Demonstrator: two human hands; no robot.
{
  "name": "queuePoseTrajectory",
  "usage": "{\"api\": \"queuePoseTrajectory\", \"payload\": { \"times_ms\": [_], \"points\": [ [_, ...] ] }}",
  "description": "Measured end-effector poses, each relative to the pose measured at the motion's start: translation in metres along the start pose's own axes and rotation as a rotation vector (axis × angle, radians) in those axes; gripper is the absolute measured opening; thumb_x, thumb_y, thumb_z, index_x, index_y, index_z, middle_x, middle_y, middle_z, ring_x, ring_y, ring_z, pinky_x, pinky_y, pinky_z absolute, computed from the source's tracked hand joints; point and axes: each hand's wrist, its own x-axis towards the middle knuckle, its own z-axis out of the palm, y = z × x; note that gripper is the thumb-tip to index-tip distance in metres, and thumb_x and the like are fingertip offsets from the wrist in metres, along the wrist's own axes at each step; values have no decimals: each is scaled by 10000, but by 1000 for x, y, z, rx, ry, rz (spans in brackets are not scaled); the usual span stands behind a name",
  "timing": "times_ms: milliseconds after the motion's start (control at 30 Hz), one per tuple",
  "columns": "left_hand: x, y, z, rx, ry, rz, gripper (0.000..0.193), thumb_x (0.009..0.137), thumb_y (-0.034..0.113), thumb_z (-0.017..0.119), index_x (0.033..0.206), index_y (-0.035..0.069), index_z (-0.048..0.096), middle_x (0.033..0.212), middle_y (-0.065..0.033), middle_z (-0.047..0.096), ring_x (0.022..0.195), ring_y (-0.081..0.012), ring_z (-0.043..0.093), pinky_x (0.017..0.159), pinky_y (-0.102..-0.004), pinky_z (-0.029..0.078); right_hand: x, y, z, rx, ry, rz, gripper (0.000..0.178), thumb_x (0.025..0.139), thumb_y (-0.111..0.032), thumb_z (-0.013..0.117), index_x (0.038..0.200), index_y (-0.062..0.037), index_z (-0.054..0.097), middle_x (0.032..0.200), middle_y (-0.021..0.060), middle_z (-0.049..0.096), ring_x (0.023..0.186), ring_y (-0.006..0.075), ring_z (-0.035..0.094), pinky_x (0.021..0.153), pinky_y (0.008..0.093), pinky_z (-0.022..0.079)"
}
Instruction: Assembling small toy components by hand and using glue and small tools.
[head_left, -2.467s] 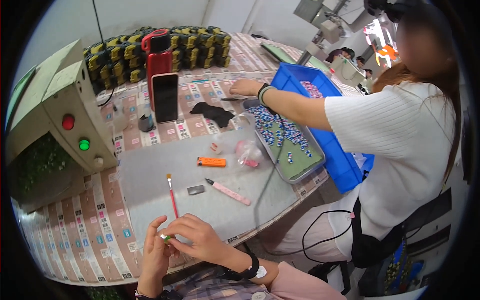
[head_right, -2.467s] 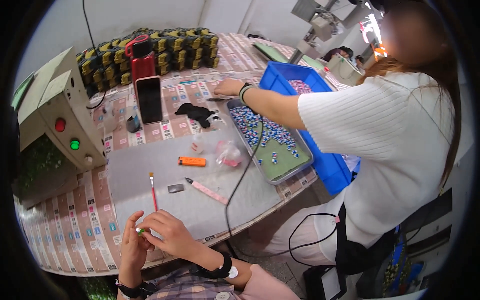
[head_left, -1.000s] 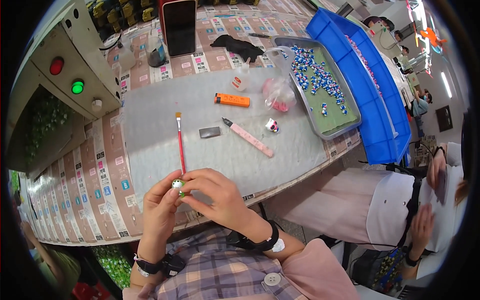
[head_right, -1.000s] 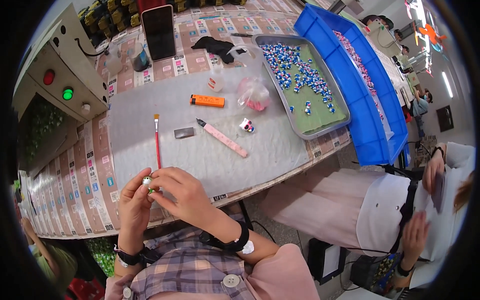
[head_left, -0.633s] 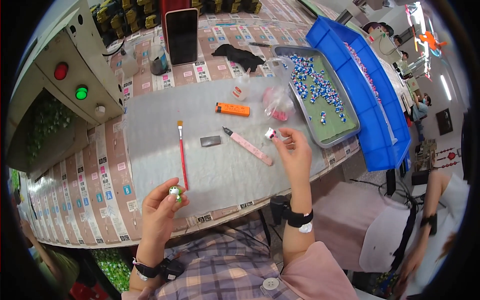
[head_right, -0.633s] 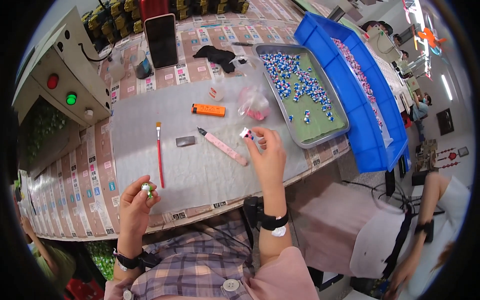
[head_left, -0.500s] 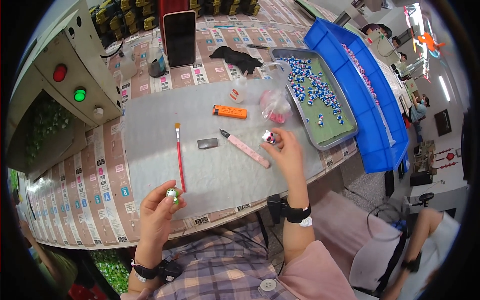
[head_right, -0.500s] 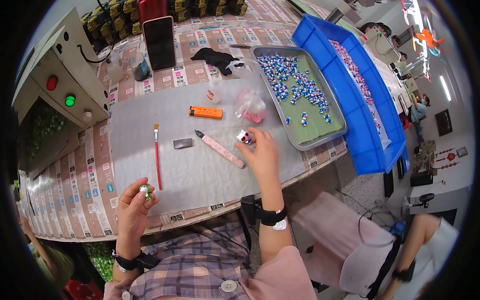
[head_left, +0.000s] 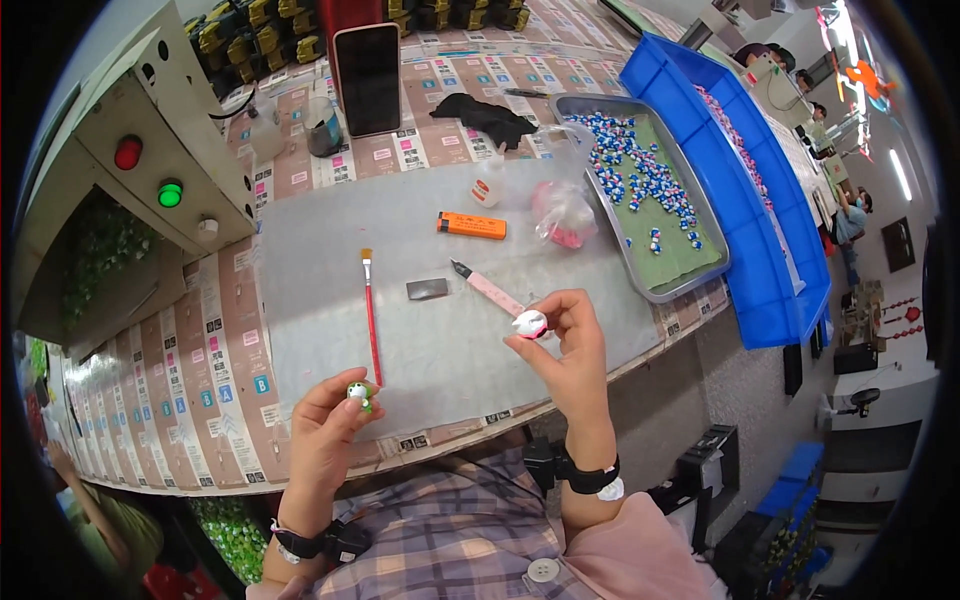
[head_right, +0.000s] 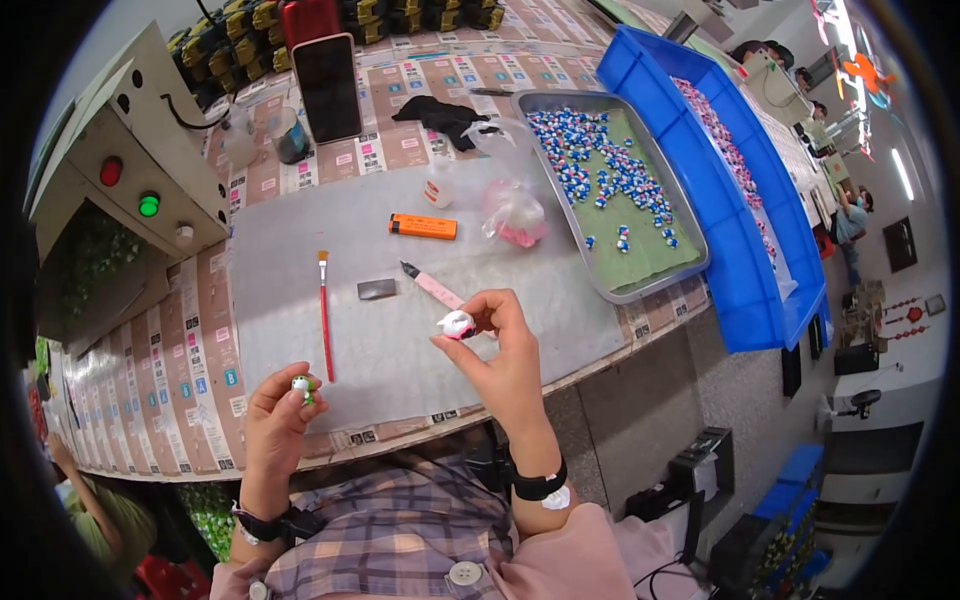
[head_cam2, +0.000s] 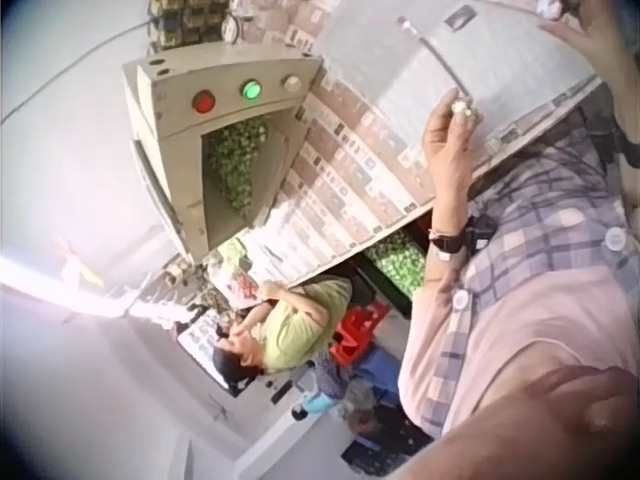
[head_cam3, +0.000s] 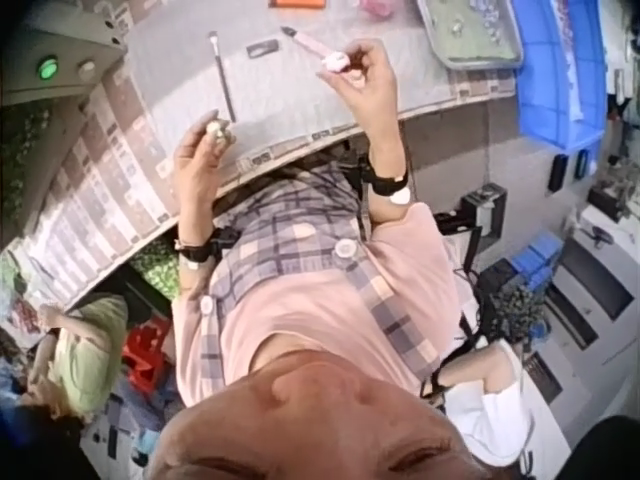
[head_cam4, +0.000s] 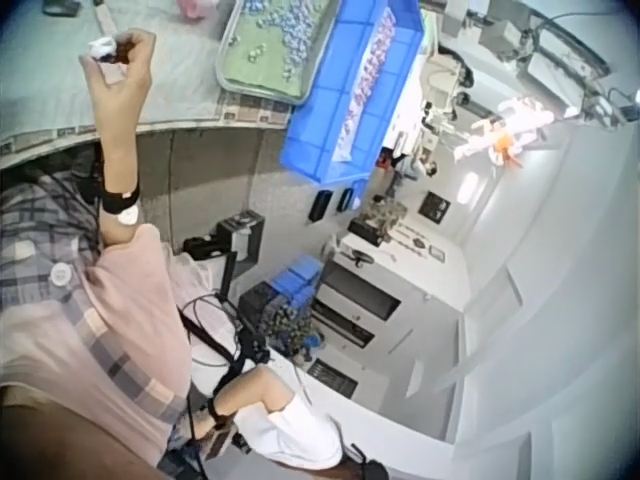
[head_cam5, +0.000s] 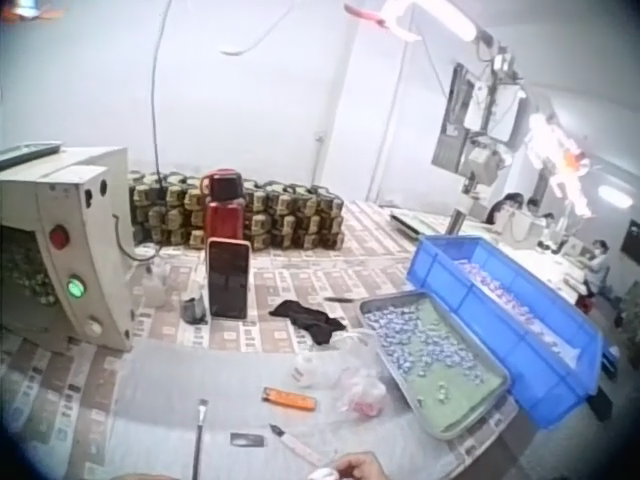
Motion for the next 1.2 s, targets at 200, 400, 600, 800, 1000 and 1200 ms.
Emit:
{"api": "queuePoseTrajectory", "payload": {
  "times_ms": [200, 400, 600, 800, 1000, 1200],
  "points": [
    [0, 1, -6, -22, -2, 3, 287, 825, 73, 561, 1097, -18, 540, 960, -99, 600, 843, -163, 588, 770, -308, 504, -1, -1, 10, 11, 11, -28, 350, 655, -72, 739, 876, -38, 469, 757, 16, 537, 684, 102, 518, 656, 236, 436],
    [-8, -4, -17, -9, 32, 11, 249, 818, 67, 559, 1049, -25, 559, 906, -93, 602, 838, -172, 593, 747, -325, 515, -6, -5, 14, -116, 17, -108, 327, 644, -91, 749, 861, -30, 512, 746, 35, 541, 676, 117, 525, 642, 238, 435],
    [-3, -4, -22, -86, -5, 46, 210, 804, 101, 597, 976, -13, 558, 832, -81, 600, 762, -156, 591, 702, -311, 514, -4, -1, 5, -275, 62, -161, 285, 676, -105, 716, 914, -31, 578, 802, 84, 574, 720, 192, 560, 630, 289, 445],
    [2, -2, -20, -79, -34, 72, 219, 797, 118, 612, 969, -2, 549, 820, -75, 596, 713, -133, 575, 676, -286, 500, 12, 31, -26, -784, 196, -112, 315, 691, -180, 684, 953, -42, 576, 867, 94, 540, 857, 265, 502, 726, 358, 414],
    [2, 5, -24, -14, 41, 77, 240, 797, 86, 596, 1014, -3, 546, 848, -78, 595, 732, -133, 574, 686, -269, 494, 36, 17, -56, -666, 218, -133, 360, 698, -196, 683, 1000, -39, 567, 935, 107, 547, 837, 265, 524, 728, 356, 431],
    [0, 13, -14, 9, 37, 110, 286, 802, 37, 567, 1084, -5, 540, 929, -90, 592, 805, -158, 589, 740, -278, 497, 99, -8, -61, -731, 142, -134, 408, 706, -243, 681, 1040, -49, 551, 965, 128, 559, 843, 280, 566, 711, 373, 450]
  ]
}}
